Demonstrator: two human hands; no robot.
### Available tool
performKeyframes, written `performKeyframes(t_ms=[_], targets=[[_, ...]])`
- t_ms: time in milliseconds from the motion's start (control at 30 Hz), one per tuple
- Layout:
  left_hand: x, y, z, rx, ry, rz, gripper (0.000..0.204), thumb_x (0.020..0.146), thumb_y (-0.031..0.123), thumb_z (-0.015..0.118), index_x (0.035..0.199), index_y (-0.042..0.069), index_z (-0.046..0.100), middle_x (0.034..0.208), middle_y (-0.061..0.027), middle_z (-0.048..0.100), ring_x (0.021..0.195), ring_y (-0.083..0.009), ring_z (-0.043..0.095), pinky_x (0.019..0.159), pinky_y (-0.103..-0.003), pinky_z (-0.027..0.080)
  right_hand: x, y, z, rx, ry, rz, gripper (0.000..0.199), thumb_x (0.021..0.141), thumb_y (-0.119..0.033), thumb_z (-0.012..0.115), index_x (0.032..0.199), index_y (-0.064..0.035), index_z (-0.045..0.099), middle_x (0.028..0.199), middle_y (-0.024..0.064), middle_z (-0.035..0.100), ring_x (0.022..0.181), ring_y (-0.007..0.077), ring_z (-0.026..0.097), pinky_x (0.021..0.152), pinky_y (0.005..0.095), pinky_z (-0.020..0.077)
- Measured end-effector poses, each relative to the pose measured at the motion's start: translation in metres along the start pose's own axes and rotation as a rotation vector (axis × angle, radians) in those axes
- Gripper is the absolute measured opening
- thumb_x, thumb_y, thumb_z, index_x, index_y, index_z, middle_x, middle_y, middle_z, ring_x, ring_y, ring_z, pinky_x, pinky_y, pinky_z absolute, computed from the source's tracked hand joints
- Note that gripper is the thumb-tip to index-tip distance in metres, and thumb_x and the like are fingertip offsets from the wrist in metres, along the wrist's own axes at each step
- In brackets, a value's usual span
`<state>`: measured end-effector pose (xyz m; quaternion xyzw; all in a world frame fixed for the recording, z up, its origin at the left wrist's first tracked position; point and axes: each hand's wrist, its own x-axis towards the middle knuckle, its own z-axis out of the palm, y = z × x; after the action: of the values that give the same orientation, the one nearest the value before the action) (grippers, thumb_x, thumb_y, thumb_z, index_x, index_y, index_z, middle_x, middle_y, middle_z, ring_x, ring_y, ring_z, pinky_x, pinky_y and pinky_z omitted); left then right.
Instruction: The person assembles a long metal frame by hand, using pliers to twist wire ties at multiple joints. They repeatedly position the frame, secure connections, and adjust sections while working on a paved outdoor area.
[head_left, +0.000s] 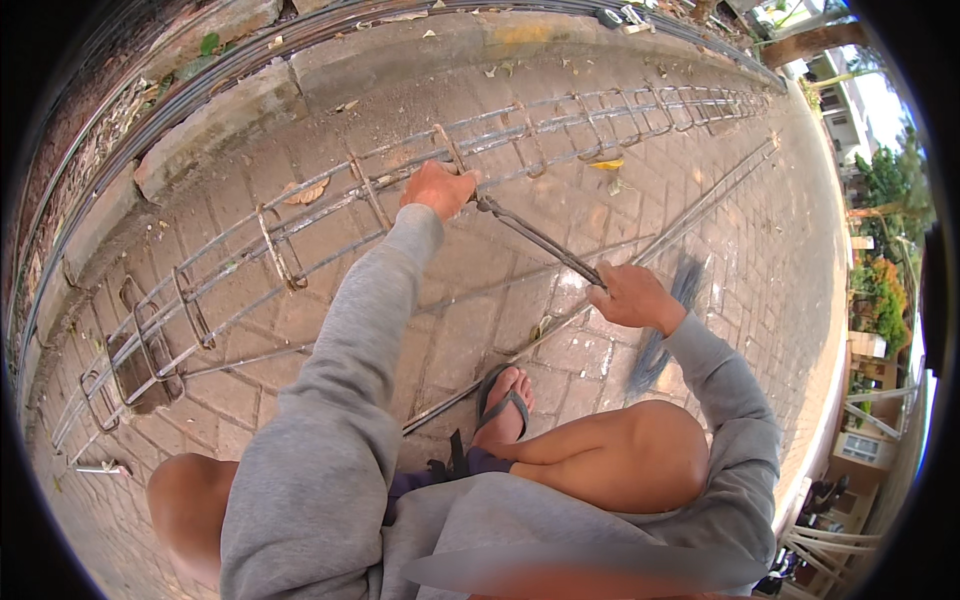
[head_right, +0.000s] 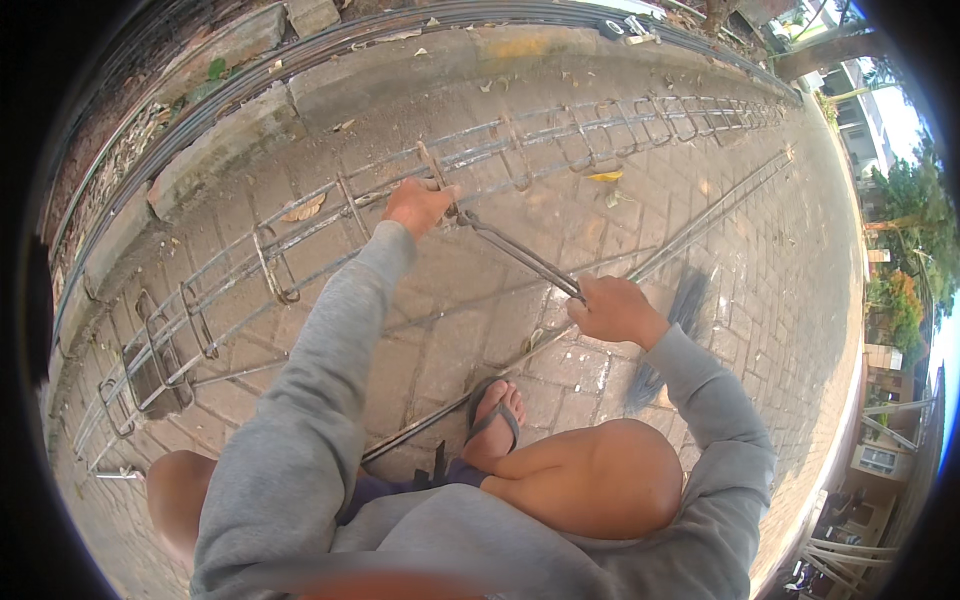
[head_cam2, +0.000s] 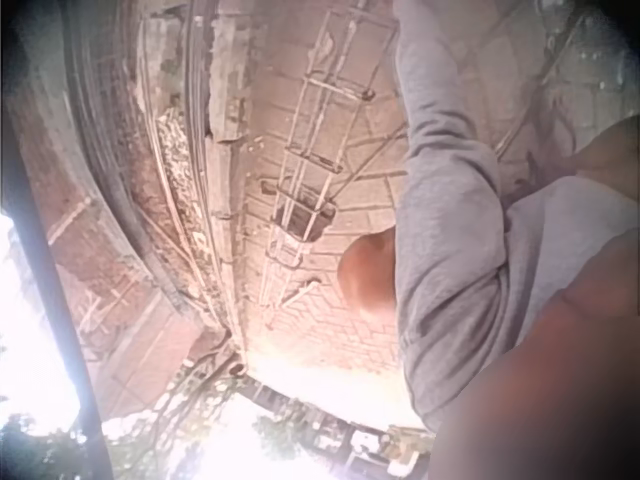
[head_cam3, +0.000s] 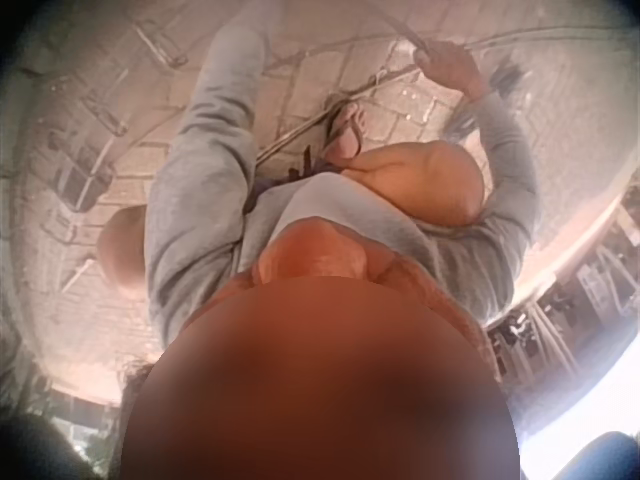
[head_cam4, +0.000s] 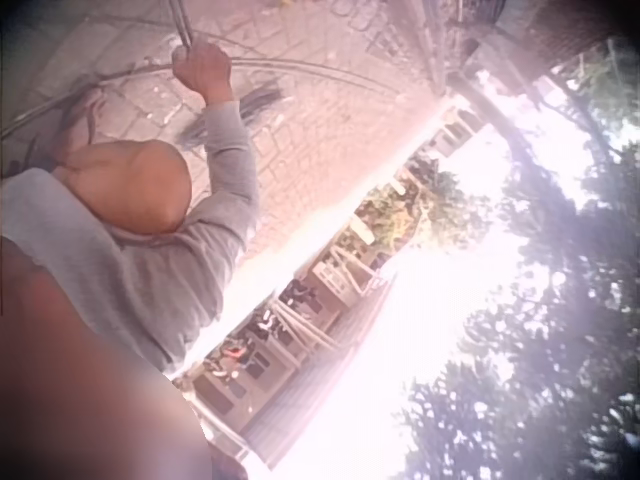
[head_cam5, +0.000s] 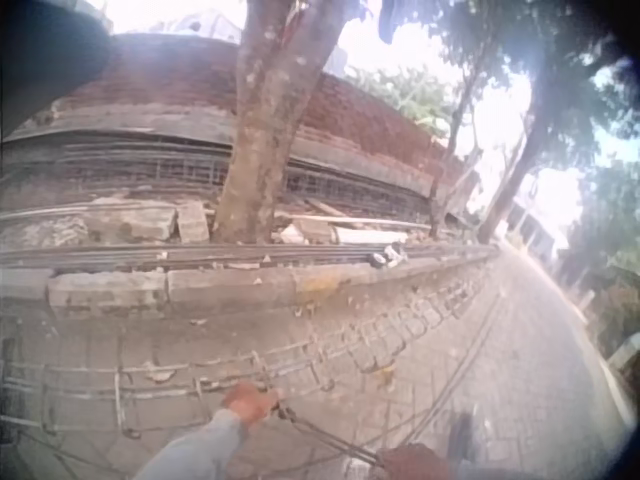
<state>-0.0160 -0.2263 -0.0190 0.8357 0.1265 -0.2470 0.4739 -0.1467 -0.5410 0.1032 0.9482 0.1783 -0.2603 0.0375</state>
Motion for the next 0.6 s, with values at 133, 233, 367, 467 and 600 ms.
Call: performKeyframes(t_ms=[133, 233, 367, 467, 600], targets=[[0.004, 0.0, 0.001, 0.002, -0.007, -0.015, 0.066, 0.087, 0.052, 0.076, 0.123, -0.004, 0.073, 0.126, -0.0218, 0.073, 0.119, -0.0376, 0.07, 0.104, -0.046, 0.052, -0.024, -0.008, -0.025, 0.016, 0.246, 0.086, 0.03, 0.095, -0.021, 0.07, 0.111, 0.0011, 0.059, 0.1, 0.0244, 0.069, 0.096, 0.0461, 0.07, 0.078, 0.0519, 0.0569], [0.003, -0.001, 0.0, -0.001, 0.003, -0.02, 0.065, 0.087, 0.052, 0.076, 0.121, -0.003, 0.074, 0.126, -0.0216, 0.074, 0.118, -0.0375, 0.07, 0.103, -0.046, 0.053, -0.033, -0.024, -0.033, 0.274, 0.343, -0.177, 0.031, 0.092, -0.019, 0.077, 0.108, 0.0005, 0.059, 0.072, 0.0144, 0.064, 0.064, 0.0355, 0.066, 0.059, 0.043, 0.0525], [0.0, -0.001, -0.005, -0.06, -0.074, 0.036, 0.061, 0.086, 0.052, 0.076, 0.113, -0.003, 0.077, 0.124, -0.0219, 0.074, 0.118, -0.0372, 0.07, 0.102, -0.046, 0.053, -0.026, -0.027, -0.026, 1.232, -0.493, 0.196, 0.025, 0.091, -0.015, 0.077, 0.102, -0.0026, 0.059, 0.07, 0.003, 0.059, 0.053, 0.0104, 0.058, 0.04, 0.0278, 0.0366], [-0.004, 0.001, -0.005, -0.089, -0.039, -0.008, 0.059, 0.084, 0.052, 0.076, 0.107, -0.002, 0.079, 0.121, -0.0217, 0.075, 0.115, -0.0366, 0.071, 0.1, -0.046, 0.053, -0.018, -0.021, -0.012, 1.589, -0.663, 0.077, 0.029, 0.088, -0.026, 0.076, 0.089, -0.0027, 0.059, 0.069, 0.0029, 0.058, 0.054, 0.0121, 0.06, 0.042, 0.0273, 0.0422], [-0.006, 0.001, -0.007, -0.086, -0.003, -0.026, 0.058, 0.082, 0.051, 0.075, 0.106, -0.001, 0.079, 0.116, -0.0203, 0.077, 0.111, -0.036, 0.072, 0.098, -0.045, 0.054, -0.017, -0.017, 0.002, -0.213, 0.076, -0.016, 0.025, 0.089, -0.025, 0.068, 0.087, -0.0004, 0.063, 0.073, 0.0166, 0.069, 0.066, 0.0333, 0.072, 0.061, 0.0461, 0.0555]])
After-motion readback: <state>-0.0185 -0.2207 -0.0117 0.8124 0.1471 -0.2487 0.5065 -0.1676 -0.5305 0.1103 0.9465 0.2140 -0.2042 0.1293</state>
